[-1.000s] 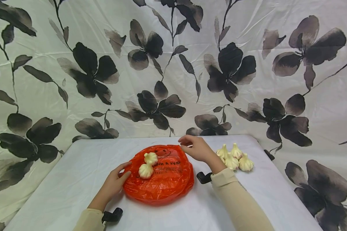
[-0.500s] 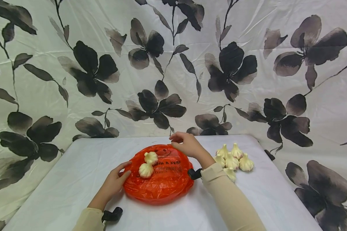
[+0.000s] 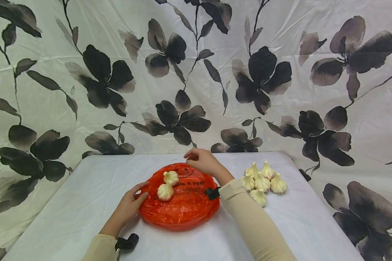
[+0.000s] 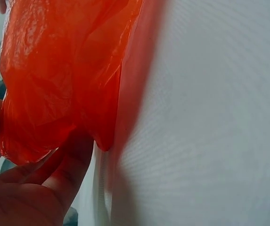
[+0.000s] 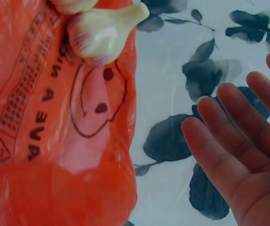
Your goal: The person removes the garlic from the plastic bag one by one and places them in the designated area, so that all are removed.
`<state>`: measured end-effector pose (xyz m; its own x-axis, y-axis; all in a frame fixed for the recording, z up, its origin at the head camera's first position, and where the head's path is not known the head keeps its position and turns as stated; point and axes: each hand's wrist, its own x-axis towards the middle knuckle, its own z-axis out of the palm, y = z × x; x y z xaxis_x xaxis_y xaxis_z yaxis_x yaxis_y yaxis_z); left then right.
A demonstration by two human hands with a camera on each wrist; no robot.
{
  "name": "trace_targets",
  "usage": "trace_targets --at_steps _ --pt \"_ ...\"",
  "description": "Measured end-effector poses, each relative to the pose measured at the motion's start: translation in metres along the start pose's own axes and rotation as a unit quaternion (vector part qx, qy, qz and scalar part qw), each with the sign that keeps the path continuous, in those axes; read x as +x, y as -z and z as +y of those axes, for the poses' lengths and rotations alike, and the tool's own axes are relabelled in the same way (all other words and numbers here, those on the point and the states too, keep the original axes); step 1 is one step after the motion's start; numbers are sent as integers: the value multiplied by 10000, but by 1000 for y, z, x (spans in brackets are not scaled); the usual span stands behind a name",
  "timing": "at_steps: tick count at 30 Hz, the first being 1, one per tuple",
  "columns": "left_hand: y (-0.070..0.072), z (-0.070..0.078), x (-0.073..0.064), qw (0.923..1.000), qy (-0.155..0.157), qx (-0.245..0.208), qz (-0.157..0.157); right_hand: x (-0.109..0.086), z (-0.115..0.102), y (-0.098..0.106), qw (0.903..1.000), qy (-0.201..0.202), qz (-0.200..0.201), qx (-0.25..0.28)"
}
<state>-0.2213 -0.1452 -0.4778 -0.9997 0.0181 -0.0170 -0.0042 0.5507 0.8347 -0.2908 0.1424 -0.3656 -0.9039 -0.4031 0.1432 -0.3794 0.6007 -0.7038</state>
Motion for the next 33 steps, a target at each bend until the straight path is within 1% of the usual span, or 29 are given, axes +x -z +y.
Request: trace_targets --at_steps 3,9,14,21,24,28,31,33 --pt "0 1 0 10000 7 10 -3 3 -1 -6 9999 -91 -102 92" --pt "0 1 -1 10000 26 37 -4 10 -1 -20 9993 -90 -350 119" --pt "0 0 -1 10000 -23 34 10 12 1 -31 9985 -93 -536 15" --pt "0 0 -2 10000 -82 51 24 10 3 -44 9949 -132 -976 -214" --pt "0 -1 -2 10000 -69 46 16 10 3 -50 9942 -143 -1020 -321" --pt "0 -1 -2 10000 -47 14 1 11 5 -57 9937 -9 -1033 -426" --pt "0 -2 -1 10000 -51 -10 4 11 7 -61 9928 -2 -1090 -495" --pt "-1 -2 -1 10000 -56 -12 13 11 7 -63 9923 -67 -1118 -534"
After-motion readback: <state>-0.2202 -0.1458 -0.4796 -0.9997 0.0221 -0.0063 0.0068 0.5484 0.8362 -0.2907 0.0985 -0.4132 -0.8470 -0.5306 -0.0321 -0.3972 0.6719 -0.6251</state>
